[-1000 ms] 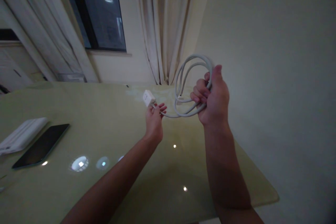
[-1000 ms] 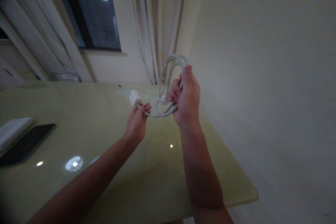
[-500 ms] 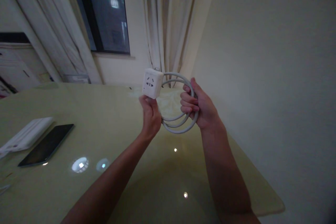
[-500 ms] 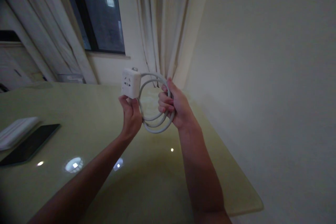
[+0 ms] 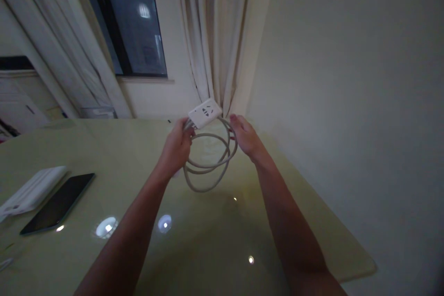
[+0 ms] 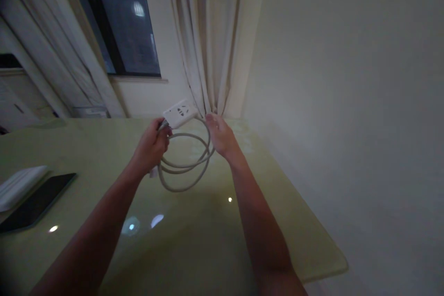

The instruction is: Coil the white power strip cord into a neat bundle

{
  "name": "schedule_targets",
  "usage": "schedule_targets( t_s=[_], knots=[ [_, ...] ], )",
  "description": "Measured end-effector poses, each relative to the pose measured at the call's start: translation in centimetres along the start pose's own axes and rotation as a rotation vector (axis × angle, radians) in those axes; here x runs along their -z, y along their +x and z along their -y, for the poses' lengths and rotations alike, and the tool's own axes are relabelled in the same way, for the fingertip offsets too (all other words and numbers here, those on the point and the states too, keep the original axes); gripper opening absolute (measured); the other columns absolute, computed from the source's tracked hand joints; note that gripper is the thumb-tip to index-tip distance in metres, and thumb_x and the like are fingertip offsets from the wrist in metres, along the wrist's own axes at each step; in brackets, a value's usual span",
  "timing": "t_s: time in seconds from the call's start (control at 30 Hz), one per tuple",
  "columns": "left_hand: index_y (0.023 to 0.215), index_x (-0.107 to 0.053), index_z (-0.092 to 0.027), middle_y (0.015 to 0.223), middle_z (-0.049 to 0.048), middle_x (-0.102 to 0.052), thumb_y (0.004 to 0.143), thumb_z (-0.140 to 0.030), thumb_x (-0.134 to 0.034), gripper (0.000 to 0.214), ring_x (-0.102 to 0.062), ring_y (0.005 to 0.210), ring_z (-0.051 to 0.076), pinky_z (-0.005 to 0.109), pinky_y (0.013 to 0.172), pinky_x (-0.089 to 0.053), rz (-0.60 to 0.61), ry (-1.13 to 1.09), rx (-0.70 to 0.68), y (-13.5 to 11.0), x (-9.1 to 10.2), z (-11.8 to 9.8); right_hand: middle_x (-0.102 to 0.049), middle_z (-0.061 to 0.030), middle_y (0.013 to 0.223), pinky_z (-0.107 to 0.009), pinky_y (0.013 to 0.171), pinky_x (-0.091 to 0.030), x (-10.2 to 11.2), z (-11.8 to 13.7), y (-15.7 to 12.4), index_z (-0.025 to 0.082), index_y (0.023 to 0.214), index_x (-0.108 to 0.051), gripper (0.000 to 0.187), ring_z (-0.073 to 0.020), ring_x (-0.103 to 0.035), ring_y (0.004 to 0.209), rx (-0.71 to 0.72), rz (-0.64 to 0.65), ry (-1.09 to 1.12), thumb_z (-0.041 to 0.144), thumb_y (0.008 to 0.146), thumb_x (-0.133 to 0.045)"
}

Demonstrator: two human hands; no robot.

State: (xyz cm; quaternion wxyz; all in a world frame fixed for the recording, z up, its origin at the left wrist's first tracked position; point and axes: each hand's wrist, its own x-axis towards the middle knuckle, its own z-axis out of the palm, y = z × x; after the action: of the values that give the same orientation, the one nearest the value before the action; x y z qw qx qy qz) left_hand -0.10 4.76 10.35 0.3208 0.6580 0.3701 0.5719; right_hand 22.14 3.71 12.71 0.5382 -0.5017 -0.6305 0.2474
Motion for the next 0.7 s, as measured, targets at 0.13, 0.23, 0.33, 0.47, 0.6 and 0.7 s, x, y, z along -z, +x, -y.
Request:
schedule_targets(
  t_s=[0.13, 0.23, 0.33, 0.47, 0.6, 0.7],
  knots=[
    [0.117, -0.061, -0.017, 0.095, 0.0060, -0.070, 0.095, -0.029, -0.054, 0.026, -0.065, 0.085, 0.019, 0.030, 0.077, -0.053, 0.241, 0.320, -0.134, -0.4, 0.8, -2.7, -0.050, -0.0163, 0.152, -0.051, 0.119, -0.034, -0.4, 2.4, -1.4, 0.021, 0.149, -0.048, 0.073, -0.0304, -0.045, 0.143, 0.424, -0.021, -0.281, 0.067, 0.093, -0.058],
    [0.109, -0.067, -0.019, 0.109, 0.0075, -0.071, 0.092, -0.030, -0.062, 0.020, -0.066, 0.103, 0.022, 0.036, 0.092, -0.052, 0.428, 0.379, -0.273, -0.8, 0.6, -4.1, -0.056, -0.0134, 0.147, -0.047, 0.118, -0.035, -0.3, 4.3, -2.8, 0.022, 0.144, -0.055, 0.062, -0.0279, -0.049, 0.139, 0.534, 0.266, -0.405, 0.058, 0.094, -0.064],
    [0.099, -0.066, -0.020, 0.103, 0.0041, -0.072, 0.086, -0.023, -0.070, 0.014, -0.067, 0.096, 0.019, 0.032, 0.086, -0.053, 0.515, 0.385, -0.280, -1.3, 0.5, -4.5, -0.072, -0.0079, 0.121, -0.036, 0.096, -0.049, -0.1, 4.7, -3.4, 0.022, 0.129, -0.065, 0.047, -0.0231, -0.066, 0.110, 0.392, 0.551, -0.402, 0.049, 0.091, -0.072],
    [0.098, -0.061, -0.020, 0.090, 0.0001, -0.068, 0.083, -0.020, -0.072, 0.019, -0.064, 0.077, 0.016, 0.028, 0.071, -0.051, 0.431, 0.489, -0.232, -1.4, 0.6, -4.2, -0.073, -0.0023, 0.087, -0.024, 0.068, -0.047, -0.1, 3.2, -2.4, 0.016, 0.098, -0.072, 0.031, -0.0158, -0.066, 0.077, 0.165, 0.821, -0.264, 0.045, 0.089, -0.073],
    [0.112, -0.062, -0.021, 0.113, 0.0058, -0.067, 0.089, -0.026, -0.070, 0.026, -0.064, 0.106, 0.022, 0.038, 0.094, -0.051, 0.316, 0.614, -0.378, -0.9, 1.1, -3.8, -0.073, -0.0039, 0.080, -0.021, 0.057, -0.046, -0.4, -0.8, -0.6, 0.014, 0.098, -0.069, 0.031, -0.0139, -0.066, 0.066, -0.152, 0.824, 0.004, 0.045, 0.090, -0.070],
    [0.122, -0.060, -0.021, 0.121, 0.0076, -0.066, 0.094, -0.033, -0.065, 0.031, -0.062, 0.116, 0.024, 0.043, 0.103, -0.049, 0.221, 0.618, -0.364, -1.7, 1.3, -2.2, -0.074, -0.0057, 0.079, -0.020, 0.052, -0.045, -0.1, -5.1, 0.5, 0.014, 0.099, -0.067, 0.027, -0.0141, -0.066, 0.060, -0.406, 0.620, 0.021, 0.040, 0.090, -0.069]
  ],
)
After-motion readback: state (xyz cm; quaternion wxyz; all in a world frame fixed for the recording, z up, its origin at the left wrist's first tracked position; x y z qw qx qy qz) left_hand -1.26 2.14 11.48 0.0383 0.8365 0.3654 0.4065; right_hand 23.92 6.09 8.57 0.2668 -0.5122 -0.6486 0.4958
